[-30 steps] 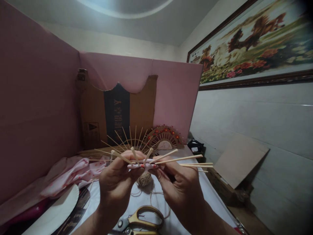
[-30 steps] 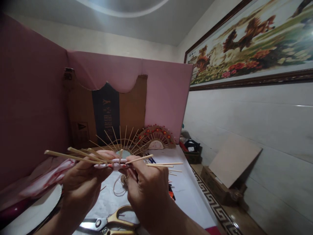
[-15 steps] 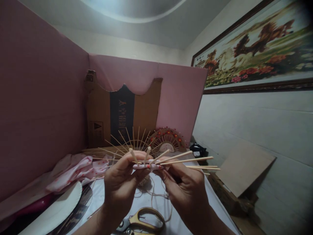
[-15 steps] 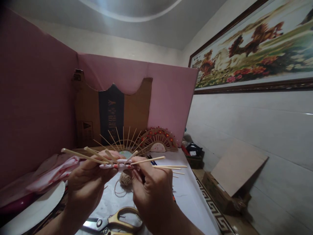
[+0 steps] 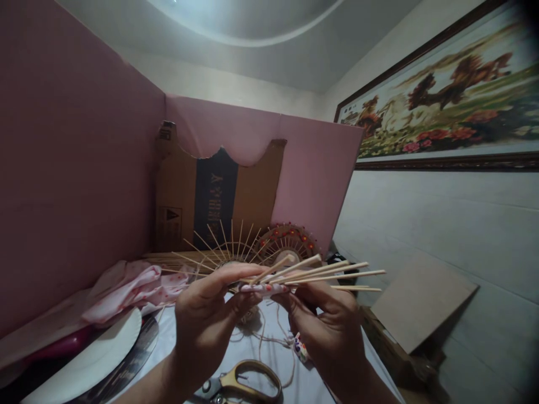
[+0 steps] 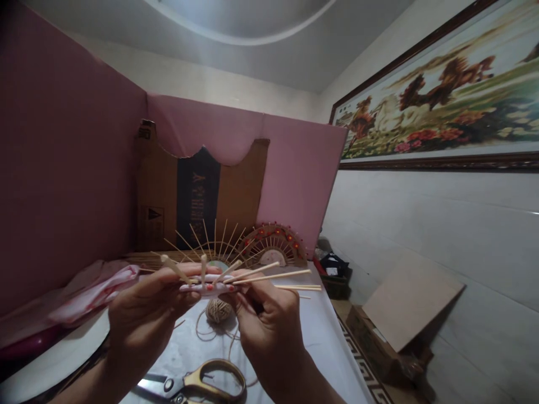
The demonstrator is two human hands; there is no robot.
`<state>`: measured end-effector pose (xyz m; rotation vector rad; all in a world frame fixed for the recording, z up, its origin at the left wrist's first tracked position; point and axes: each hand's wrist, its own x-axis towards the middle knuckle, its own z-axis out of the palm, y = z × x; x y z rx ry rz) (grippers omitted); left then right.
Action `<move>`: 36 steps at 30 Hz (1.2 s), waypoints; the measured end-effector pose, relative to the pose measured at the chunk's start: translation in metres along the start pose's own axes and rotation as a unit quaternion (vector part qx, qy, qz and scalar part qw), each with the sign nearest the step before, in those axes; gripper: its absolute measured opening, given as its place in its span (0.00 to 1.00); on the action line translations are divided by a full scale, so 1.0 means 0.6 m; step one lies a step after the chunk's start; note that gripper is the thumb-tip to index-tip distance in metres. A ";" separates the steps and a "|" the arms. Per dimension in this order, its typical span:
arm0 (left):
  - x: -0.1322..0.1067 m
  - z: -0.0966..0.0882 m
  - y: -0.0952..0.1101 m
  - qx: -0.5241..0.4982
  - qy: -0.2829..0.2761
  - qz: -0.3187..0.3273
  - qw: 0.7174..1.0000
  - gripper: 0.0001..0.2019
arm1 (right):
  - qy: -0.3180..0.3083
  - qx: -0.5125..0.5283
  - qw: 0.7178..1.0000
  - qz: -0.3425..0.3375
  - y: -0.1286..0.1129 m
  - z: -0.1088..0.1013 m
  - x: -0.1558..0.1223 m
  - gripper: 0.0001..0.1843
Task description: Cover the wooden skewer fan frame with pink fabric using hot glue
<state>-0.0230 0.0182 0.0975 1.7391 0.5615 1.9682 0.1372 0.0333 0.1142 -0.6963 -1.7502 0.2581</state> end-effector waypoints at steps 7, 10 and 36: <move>0.004 0.004 0.018 0.034 -0.006 0.028 0.999 0.17 | 0.004 0.000 1.000 -0.025 -0.001 0.002 -0.003 0.03; 0.004 0.004 0.019 0.034 -0.002 0.029 0.999 0.17 | 0.013 -0.006 1.000 -0.024 -0.002 0.003 -0.004 0.01; 0.002 0.008 0.039 0.073 0.010 0.069 0.995 0.17 | 0.029 0.097 0.994 -0.027 0.002 0.016 -0.012 0.10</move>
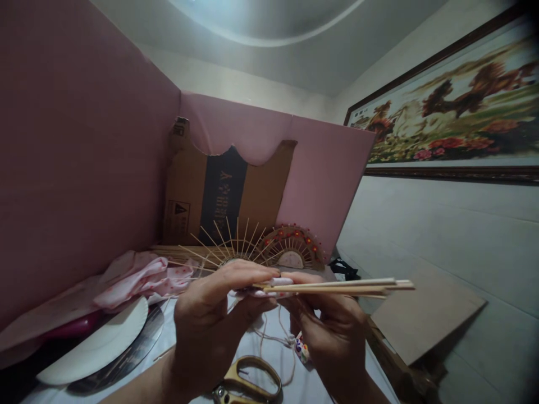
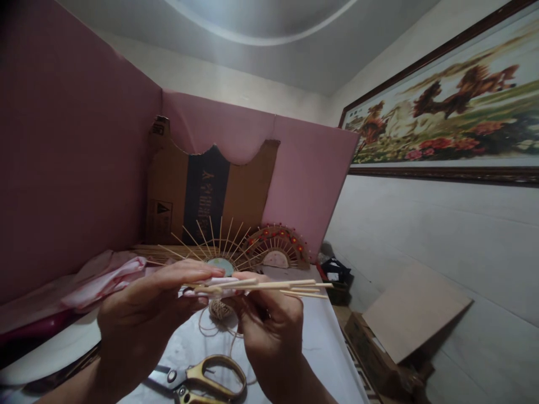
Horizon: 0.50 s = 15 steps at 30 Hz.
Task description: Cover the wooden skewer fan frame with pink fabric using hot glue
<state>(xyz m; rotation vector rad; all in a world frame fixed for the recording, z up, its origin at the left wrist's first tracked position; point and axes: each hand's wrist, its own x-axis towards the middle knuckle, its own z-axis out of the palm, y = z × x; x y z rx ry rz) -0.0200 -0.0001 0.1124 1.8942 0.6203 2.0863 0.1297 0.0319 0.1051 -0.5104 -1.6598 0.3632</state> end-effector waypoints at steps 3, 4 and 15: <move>0.001 0.002 0.000 0.013 0.000 0.005 1.000 0.18 | -0.016 0.085 0.995 0.058 0.006 0.003 -0.001 0.09; 0.002 0.002 0.000 0.016 -0.002 0.006 1.000 0.18 | -0.016 0.106 0.992 0.071 0.008 0.004 -0.001 0.08; 0.000 -0.001 0.004 0.048 -0.025 0.019 0.998 0.16 | -0.030 0.219 0.970 0.098 0.023 0.010 0.005 0.06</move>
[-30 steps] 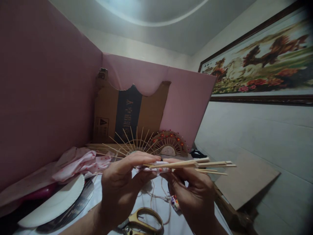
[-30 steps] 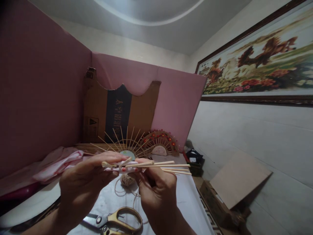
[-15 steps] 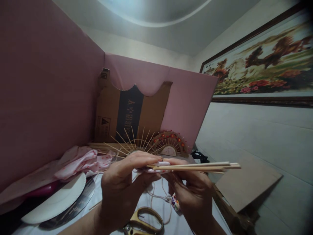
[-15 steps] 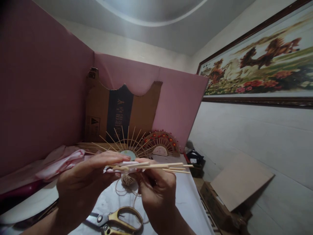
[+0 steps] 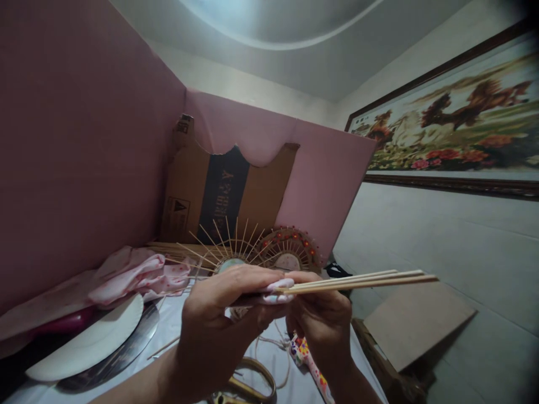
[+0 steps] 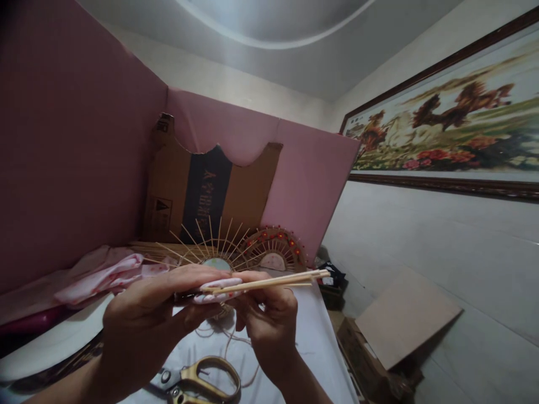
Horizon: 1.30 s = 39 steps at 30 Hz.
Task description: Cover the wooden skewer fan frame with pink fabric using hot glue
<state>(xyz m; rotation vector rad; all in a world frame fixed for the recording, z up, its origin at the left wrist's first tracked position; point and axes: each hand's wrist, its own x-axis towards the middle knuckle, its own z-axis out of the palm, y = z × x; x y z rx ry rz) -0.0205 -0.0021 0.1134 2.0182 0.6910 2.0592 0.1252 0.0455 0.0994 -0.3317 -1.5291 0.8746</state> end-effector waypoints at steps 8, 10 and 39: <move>0.001 -0.001 0.007 0.005 -0.004 0.022 1.000 0.16 | 0.018 0.001 1.000 0.004 0.002 0.003 -0.003 0.08; 0.000 -0.002 0.007 0.005 -0.004 0.027 1.000 0.17 | 0.020 0.009 1.000 0.005 0.002 0.005 -0.003 0.08; 0.003 0.000 -0.008 0.017 0.033 -0.078 0.996 0.14 | 0.050 -0.018 0.993 0.101 0.007 0.013 -0.004 0.11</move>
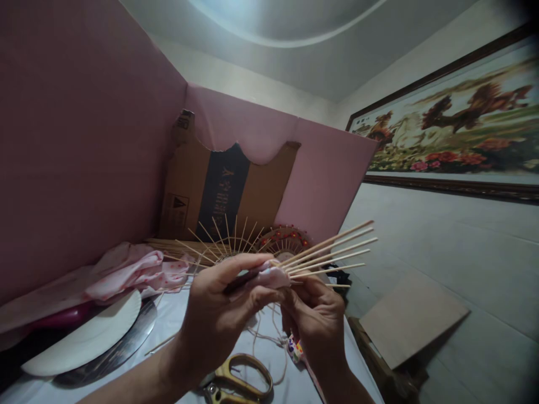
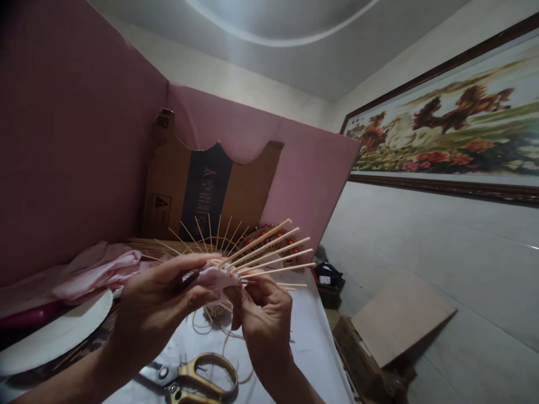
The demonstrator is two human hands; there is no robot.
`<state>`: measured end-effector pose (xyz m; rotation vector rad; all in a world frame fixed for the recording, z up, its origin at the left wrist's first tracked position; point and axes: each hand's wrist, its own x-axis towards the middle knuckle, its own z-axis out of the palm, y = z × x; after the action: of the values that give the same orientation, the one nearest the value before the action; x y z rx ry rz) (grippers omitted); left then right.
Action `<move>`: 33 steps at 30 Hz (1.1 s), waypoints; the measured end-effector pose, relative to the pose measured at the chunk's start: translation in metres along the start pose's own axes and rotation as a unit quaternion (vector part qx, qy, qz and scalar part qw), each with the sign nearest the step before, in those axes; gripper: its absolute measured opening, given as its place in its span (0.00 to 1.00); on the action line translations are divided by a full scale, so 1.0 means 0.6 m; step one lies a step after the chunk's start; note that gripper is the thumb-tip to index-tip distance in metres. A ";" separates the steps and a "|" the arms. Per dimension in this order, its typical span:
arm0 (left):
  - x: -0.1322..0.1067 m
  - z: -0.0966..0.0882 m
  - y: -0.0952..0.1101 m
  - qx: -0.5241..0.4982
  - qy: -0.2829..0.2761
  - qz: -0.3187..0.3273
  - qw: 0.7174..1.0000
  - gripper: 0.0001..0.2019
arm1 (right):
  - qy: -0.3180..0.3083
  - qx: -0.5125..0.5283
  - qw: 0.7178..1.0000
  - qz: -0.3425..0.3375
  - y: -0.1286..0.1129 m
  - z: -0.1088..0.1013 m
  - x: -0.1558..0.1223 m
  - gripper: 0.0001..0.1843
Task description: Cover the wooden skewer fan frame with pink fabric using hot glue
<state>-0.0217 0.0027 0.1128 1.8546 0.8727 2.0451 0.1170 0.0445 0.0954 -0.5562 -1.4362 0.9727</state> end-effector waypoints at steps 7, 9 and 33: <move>0.005 -0.001 -0.002 -0.059 0.033 0.001 0.998 0.08 | 0.018 0.001 0.999 0.032 -0.006 -0.003 0.007 0.12; 0.007 0.001 -0.002 -0.070 0.023 0.001 0.997 0.07 | 0.016 0.007 0.999 0.030 -0.006 -0.002 0.007 0.12; 0.001 -0.002 -0.004 0.026 0.012 -0.017 0.999 0.04 | -0.002 0.004 1.000 0.004 -0.005 -0.002 0.002 0.08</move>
<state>-0.0235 0.0046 0.1118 1.8318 0.9663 2.0465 0.1187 0.0444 0.0982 -0.5547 -1.4338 0.9849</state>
